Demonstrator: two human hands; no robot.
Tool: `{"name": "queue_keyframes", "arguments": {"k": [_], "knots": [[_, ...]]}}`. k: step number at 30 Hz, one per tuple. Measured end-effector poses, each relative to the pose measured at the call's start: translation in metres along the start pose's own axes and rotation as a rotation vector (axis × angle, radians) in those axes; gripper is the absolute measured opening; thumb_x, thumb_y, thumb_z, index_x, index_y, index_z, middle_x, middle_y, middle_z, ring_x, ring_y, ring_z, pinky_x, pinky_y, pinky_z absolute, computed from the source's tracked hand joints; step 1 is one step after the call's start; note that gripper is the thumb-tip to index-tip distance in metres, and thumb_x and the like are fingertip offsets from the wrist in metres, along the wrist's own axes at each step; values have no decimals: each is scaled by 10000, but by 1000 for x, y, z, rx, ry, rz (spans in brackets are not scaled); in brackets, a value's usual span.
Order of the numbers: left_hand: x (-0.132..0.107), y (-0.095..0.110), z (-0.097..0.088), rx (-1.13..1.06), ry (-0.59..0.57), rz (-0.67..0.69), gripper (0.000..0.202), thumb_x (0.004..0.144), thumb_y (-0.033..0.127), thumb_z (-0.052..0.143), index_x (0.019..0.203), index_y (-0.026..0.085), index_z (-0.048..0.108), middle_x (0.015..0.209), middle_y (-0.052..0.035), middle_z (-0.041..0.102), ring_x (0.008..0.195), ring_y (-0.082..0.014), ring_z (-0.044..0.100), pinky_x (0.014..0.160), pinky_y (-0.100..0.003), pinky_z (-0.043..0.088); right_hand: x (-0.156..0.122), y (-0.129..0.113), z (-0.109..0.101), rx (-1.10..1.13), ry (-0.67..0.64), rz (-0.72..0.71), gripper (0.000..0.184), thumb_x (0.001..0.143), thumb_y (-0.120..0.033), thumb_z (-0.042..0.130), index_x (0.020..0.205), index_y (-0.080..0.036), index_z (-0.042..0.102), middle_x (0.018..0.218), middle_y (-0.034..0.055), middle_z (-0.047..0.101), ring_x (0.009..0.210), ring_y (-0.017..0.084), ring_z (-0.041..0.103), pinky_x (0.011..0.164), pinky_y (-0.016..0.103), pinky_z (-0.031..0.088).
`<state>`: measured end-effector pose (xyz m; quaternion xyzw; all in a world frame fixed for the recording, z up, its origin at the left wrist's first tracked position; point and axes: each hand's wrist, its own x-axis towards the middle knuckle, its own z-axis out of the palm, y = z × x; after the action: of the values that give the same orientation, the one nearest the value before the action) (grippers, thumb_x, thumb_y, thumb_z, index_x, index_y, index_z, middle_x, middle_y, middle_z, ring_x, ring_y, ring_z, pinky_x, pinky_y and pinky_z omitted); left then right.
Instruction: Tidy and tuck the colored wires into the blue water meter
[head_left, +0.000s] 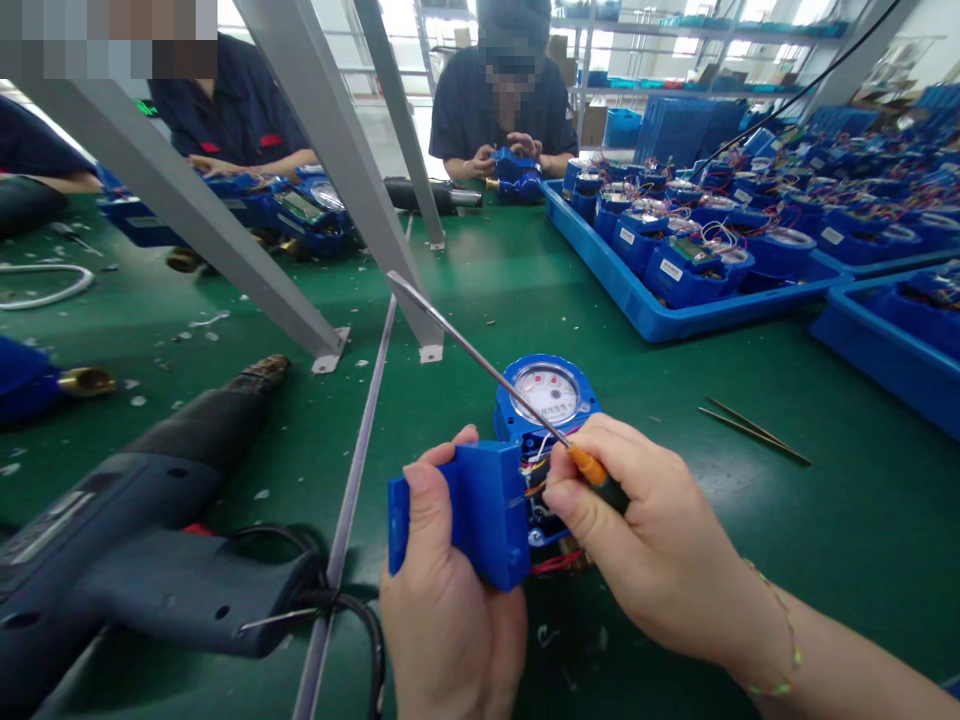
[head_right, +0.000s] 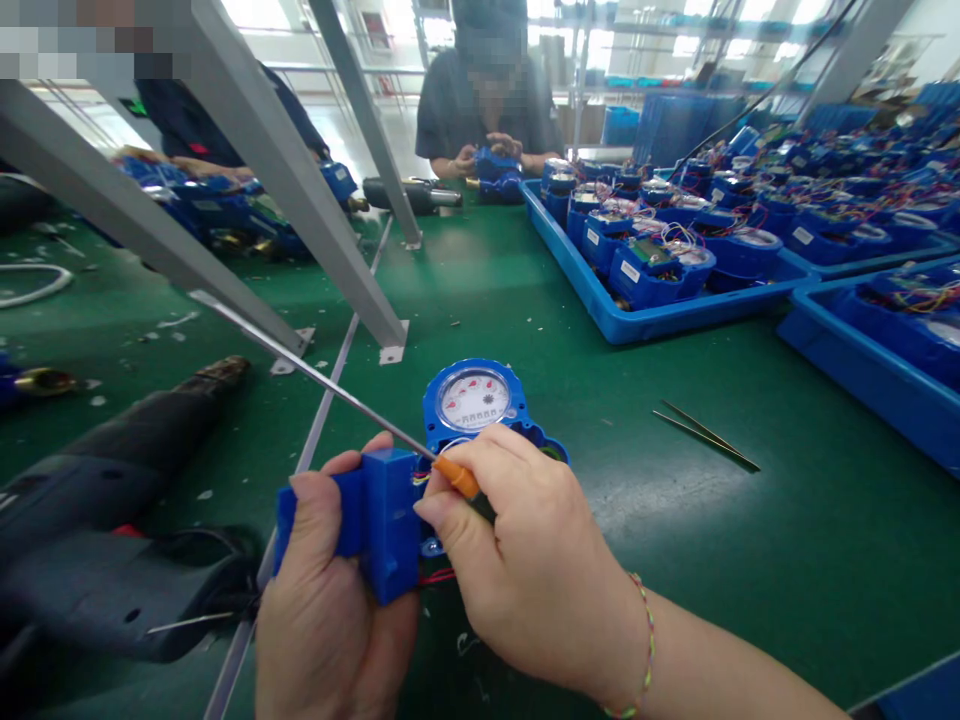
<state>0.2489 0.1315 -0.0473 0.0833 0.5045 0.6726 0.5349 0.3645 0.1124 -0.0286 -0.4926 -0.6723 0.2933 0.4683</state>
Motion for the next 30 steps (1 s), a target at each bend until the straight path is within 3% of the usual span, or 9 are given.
{"name": "queue_keyframes", "arguments": {"k": [3, 7, 8, 9, 12, 14, 18, 22, 30], "knots": [[5, 4, 2, -19, 63, -51, 222, 884, 393, 604, 845, 186, 677, 961, -45, 715, 785, -166, 684, 668, -293, 605, 1, -9, -16, 144, -104, 23, 162, 940, -129, 541, 792, -196, 529, 770, -50, 514, 692, 94, 491, 621, 208, 379], [10, 7, 2, -65, 78, -109, 206, 890, 378, 600, 849, 190, 674, 968, -50, 723, 790, -171, 686, 736, -364, 612, -1, -14, -34, 132, -452, 45, 159, 933, -126, 564, 790, -198, 565, 743, -65, 552, 677, 84, 523, 626, 196, 398], [11, 7, 2, -78, 71, -118, 200, 890, 372, 601, 848, 191, 673, 975, -51, 724, 794, -171, 688, 756, -378, 610, -3, -12, -36, 109, -485, 50, 151, 913, -93, 573, 812, -205, 578, 764, -67, 571, 694, 83, 541, 647, 188, 414], [11, 7, 2, -88, 66, -126, 196, 891, 365, 602, 844, 189, 672, 977, -53, 725, 797, -171, 689, 766, -385, 609, -5, -10, -36, 96, -446, 52, 168, 892, -58, 576, 835, -216, 588, 792, -69, 586, 722, 82, 559, 672, 180, 431], [10, 6, 1, -83, 54, -117, 201, 891, 366, 600, 846, 186, 678, 987, -61, 727, 819, -179, 695, 767, -383, 610, -9, -3, -29, 90, -45, 55, 221, 871, -45, 578, 915, -259, 612, 924, -65, 634, 845, 93, 606, 717, 158, 475], [7, 5, 0, -47, 31, -52, 215, 873, 401, 618, 859, 198, 689, 1008, -56, 728, 820, -184, 697, 730, -361, 617, -11, 0, -22, 79, 137, 53, 211, 884, -99, 615, 990, -281, 626, 1027, -67, 658, 892, 90, 623, 738, 141, 495], [-3, 1, -5, 52, -89, 178, 233, 791, 447, 704, 875, 231, 709, 1045, -14, 723, 822, -174, 697, 649, -259, 609, -11, -3, -9, 107, 113, 32, 300, 856, -109, 658, 1106, -270, 616, 1111, -79, 675, 963, 59, 636, 866, 97, 468], [-6, -2, -10, 109, -130, 249, 251, 776, 465, 713, 874, 234, 706, 1040, -6, 726, 808, -172, 698, 615, -231, 599, -10, -6, 1, 160, 129, 129, 241, 834, -92, 640, 1006, -262, 641, 899, -102, 691, 770, 31, 642, 717, 63, 482], [-3, -5, -13, 125, -177, 334, 241, 802, 445, 695, 885, 218, 704, 1033, 0, 736, 793, -165, 704, 646, -247, 608, -10, -8, 4, 223, 163, 214, 197, 803, -101, 605, 895, -273, 576, 760, -115, 622, 620, 33, 596, 581, 83, 474]]}}
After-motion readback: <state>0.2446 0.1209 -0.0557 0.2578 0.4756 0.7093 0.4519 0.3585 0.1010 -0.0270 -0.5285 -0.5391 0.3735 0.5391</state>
